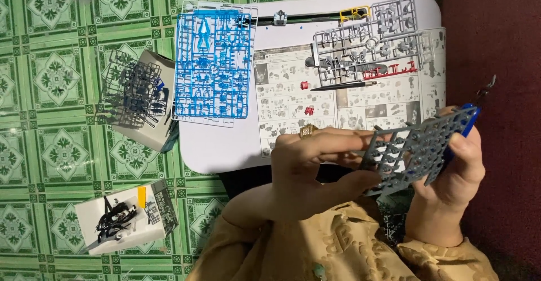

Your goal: The person uses blue-handled pliers to cut small plastic parts from a grey sprue while seated at a table with an instruction sheet and other sprues. They place the cut parts on the instruction sheet and continue cutting additional pieces from the sprue.

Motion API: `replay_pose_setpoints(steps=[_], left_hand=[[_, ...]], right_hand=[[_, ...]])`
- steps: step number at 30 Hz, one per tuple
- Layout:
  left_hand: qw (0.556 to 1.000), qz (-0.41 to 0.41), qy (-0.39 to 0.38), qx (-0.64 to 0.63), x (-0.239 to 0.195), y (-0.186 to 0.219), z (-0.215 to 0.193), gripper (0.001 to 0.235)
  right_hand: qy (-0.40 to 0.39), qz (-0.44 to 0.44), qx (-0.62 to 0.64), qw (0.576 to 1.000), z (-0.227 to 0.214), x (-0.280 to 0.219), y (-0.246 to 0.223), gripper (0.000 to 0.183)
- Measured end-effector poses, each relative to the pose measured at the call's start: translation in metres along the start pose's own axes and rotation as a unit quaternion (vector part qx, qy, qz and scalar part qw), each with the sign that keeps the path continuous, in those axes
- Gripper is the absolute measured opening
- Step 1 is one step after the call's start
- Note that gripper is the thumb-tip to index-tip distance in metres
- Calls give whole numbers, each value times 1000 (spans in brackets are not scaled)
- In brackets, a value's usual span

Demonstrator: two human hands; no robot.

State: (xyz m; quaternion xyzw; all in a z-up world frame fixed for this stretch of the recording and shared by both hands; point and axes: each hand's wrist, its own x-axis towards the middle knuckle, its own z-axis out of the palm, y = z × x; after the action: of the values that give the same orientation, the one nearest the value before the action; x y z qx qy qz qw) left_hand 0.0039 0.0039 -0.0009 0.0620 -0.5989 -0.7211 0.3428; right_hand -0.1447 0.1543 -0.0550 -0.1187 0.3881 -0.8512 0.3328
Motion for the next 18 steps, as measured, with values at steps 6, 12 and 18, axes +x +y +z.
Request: replay_pose_setpoints(steps=[6,12,18], left_hand=[[999,-23,-29,0,0,-3,-5,49],[990,10,-4,-144,3,-18,-4,15],[978,-150,81,-121,-22,-51,-23,37]], right_hand=[[43,-3,-48,998,7,1,-1,22],[-4,-5,-92,996,17,8,4,13],[59,7,-166,984,-25,9,37,13]])
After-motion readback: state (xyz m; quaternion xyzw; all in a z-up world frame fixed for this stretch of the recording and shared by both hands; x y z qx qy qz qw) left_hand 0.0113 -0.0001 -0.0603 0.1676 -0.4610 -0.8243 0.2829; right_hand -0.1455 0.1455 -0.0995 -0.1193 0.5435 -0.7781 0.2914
